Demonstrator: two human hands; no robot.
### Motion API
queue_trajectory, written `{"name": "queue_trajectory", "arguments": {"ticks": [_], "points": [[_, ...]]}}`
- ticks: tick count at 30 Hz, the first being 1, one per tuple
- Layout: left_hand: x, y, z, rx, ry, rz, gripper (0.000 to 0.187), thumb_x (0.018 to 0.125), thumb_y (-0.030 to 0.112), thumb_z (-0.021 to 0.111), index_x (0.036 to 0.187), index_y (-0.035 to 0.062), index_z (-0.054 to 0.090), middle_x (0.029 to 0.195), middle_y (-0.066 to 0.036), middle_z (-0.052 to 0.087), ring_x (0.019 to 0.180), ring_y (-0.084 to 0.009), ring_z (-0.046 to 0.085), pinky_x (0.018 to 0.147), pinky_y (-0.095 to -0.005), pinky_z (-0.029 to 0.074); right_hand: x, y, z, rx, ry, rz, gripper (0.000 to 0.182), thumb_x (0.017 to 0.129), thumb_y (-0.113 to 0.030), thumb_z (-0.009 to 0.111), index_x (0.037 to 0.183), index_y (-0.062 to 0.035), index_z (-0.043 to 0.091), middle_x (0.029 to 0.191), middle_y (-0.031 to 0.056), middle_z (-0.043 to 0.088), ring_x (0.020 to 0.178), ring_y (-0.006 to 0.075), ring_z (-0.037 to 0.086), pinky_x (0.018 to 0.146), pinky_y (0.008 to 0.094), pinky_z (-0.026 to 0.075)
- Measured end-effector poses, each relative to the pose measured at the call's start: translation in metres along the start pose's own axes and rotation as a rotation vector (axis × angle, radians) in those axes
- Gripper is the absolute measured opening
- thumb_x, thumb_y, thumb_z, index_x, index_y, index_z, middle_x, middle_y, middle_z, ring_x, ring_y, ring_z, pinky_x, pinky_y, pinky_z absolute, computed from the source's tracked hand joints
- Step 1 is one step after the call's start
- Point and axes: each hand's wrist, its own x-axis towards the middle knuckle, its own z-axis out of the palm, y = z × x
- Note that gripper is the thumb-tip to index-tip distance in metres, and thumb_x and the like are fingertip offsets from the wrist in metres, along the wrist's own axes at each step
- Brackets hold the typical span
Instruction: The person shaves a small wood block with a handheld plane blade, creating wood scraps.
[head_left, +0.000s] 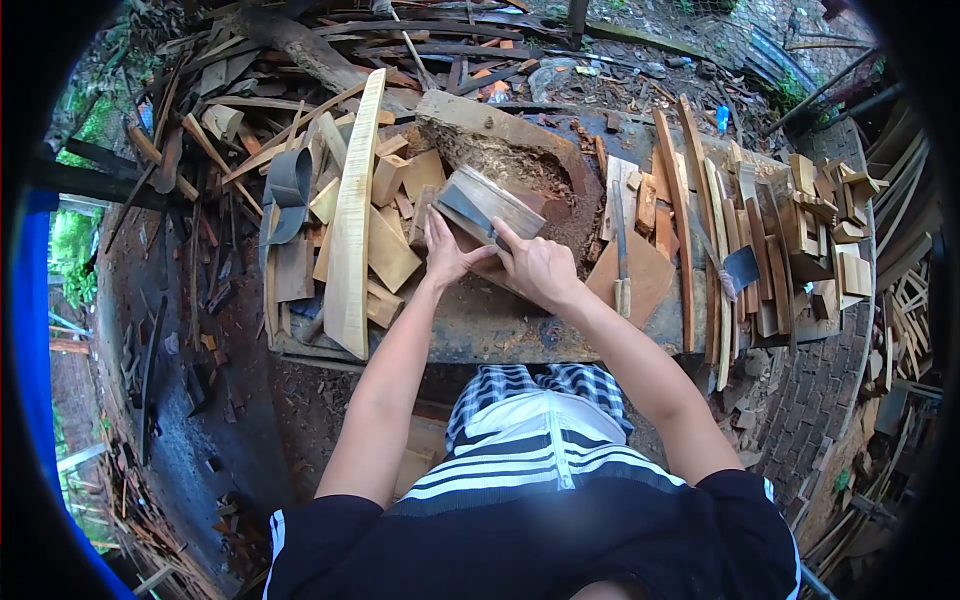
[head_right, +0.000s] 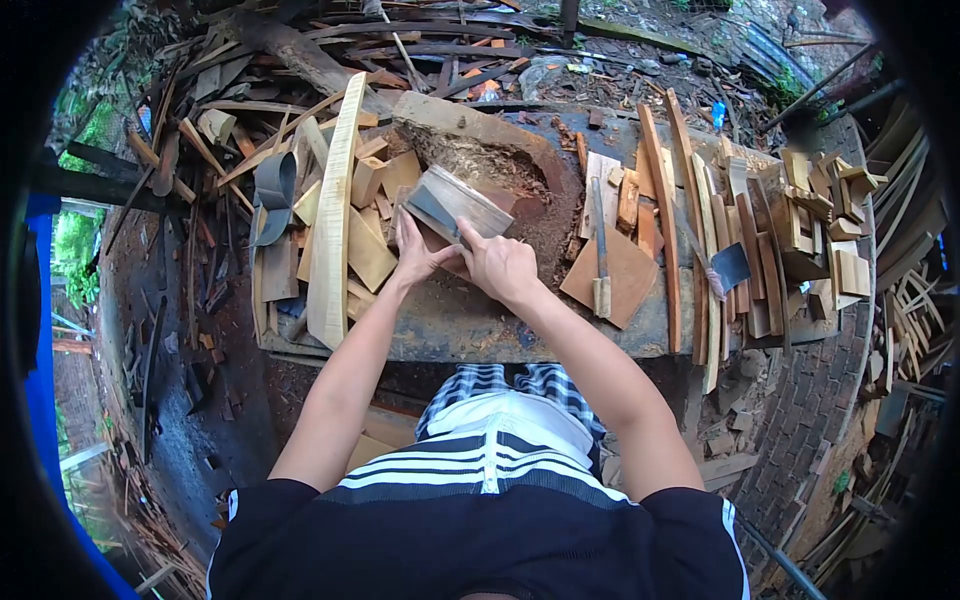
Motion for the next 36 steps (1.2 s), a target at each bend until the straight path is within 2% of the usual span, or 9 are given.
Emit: {"name": "queue_trajectory", "arguments": {"ticks": [7, 11, 15, 17, 22, 25, 27, 31, 36], "points": [[-0.004, 0.004, -0.001, -0.054, -0.007, -0.014, 0.152, 0.057, 0.071, 0.079, 0.149, -0.0085, -0.012, 0.160, -0.025, -0.006, 0.149, -0.0351, -0.004, 0.122, -0.0420, 0.006, -0.029, 0.010, -0.018, 0.002, -0.128, 0.016, 0.055, 0.094, -0.037, 0.054, 0.146, -0.0272, 0.040, 0.068, 0.0205, 0.066, 0.063, 0.0377, 0.068, 0.055, 0.0487, 0.054], [-0.003, 0.003, 0.000, -0.035, 0.006, -0.003, 0.151, 0.057, 0.072, 0.078, 0.149, -0.0081, -0.012, 0.160, -0.025, -0.005, 0.149, -0.0346, -0.004, 0.122, -0.0412, 0.006, -0.008, 0.002, -0.007, -0.010, -0.029, 0.016, 0.053, 0.093, -0.040, 0.055, 0.143, -0.0257, 0.043, 0.068, 0.0180, 0.068, 0.063, 0.0360, 0.069, 0.054, 0.0461, 0.055], [-0.002, -0.001, 0.002, -0.046, 0.016, 0.001, 0.152, 0.056, 0.074, 0.077, 0.149, -0.0079, -0.012, 0.160, -0.025, -0.005, 0.149, -0.0346, -0.003, 0.122, -0.0421, 0.006, -0.007, 0.006, -0.012, -0.021, -0.056, -0.017, 0.054, 0.095, -0.037, 0.053, 0.146, -0.0272, 0.038, 0.071, 0.0214, 0.067, 0.065, 0.0384, 0.068, 0.056, 0.0483, 0.054], [-0.002, -0.002, 0.004, -0.040, 0.029, -0.006, 0.153, 0.055, 0.074, 0.077, 0.149, -0.0079, -0.011, 0.160, -0.025, -0.004, 0.149, -0.0351, -0.003, 0.122, -0.0424, 0.007, -0.022, 0.014, -0.014, -0.020, -0.086, 0.016, 0.056, 0.092, -0.042, 0.056, 0.144, -0.0276, 0.042, 0.068, 0.0183, 0.068, 0.063, 0.0357, 0.069, 0.054, 0.0471, 0.054], [-0.004, 0.000, 0.006, -0.041, 0.026, 0.013, 0.152, 0.055, 0.073, 0.078, 0.150, -0.0067, -0.011, 0.160, -0.025, -0.004, 0.149, -0.0352, -0.003, 0.122, -0.0430, 0.007, -0.006, 0.011, -0.010, -0.057, -0.095, 0.019, 0.055, 0.093, -0.039, 0.055, 0.145, -0.0284, 0.041, 0.069, 0.0180, 0.068, 0.063, 0.0336, 0.069, 0.054, 0.0464, 0.054], [-0.001, -0.004, 0.004, -0.028, 0.032, 0.012, 0.152, 0.055, 0.072, 0.079, 0.150, -0.0060, -0.011, 0.160, -0.025, -0.004, 0.149, -0.0348, -0.003, 0.122, -0.0436, 0.007, 0.009, 0.006, -0.003, -0.063, -0.007, -0.027, 0.054, 0.094, -0.038, 0.054, 0.145, -0.0280, 0.041, 0.069, 0.0183, 0.068, 0.063, 0.0340, 0.069, 0.055, 0.0461, 0.055], [-0.002, 0.000, 0.004, -0.035, 0.022, -0.004, 0.152, 0.055, 0.072, 0.079, 0.150, -0.0061, -0.011, 0.160, -0.025, -0.004, 0.149, -0.0347, -0.004, 0.122, -0.0439, 0.007, -0.001, 0.010, -0.013, -0.042, -0.071, 0.001, 0.057, 0.094, -0.036, 0.054, 0.147, -0.0274, 0.036, 0.069, 0.0207, 0.067, 0.064, 0.0386, 0.067, 0.056, 0.0485, 0.053], [-0.005, 0.001, 0.004, -0.054, 0.017, -0.023, 0.154, 0.054, 0.072, 0.079, 0.149, -0.0074, -0.012, 0.160, -0.025, -0.004, 0.149, -0.0346, -0.004, 0.122, -0.0443, 0.007, -0.017, 0.018, -0.021, -0.054, -0.164, 0.016, 0.055, 0.094, -0.037, 0.054, 0.146, -0.0272, 0.040, 0.072, 0.0190, 0.068, 0.065, 0.0356, 0.069, 0.055, 0.0463, 0.055], [-0.001, -0.001, 0.006, -0.031, 0.021, 0.016, 0.154, 0.054, 0.073, 0.078, 0.149, -0.0075, -0.013, 0.159, -0.026, -0.006, 0.149, -0.0347, -0.006, 0.122, -0.0439, 0.006, 0.010, 0.011, -0.009, -0.058, -0.075, -0.012, 0.056, 0.094, -0.034, 0.054, 0.148, -0.0276, 0.036, 0.071, 0.0212, 0.067, 0.065, 0.0392, 0.067, 0.055, 0.0496, 0.053]]}}
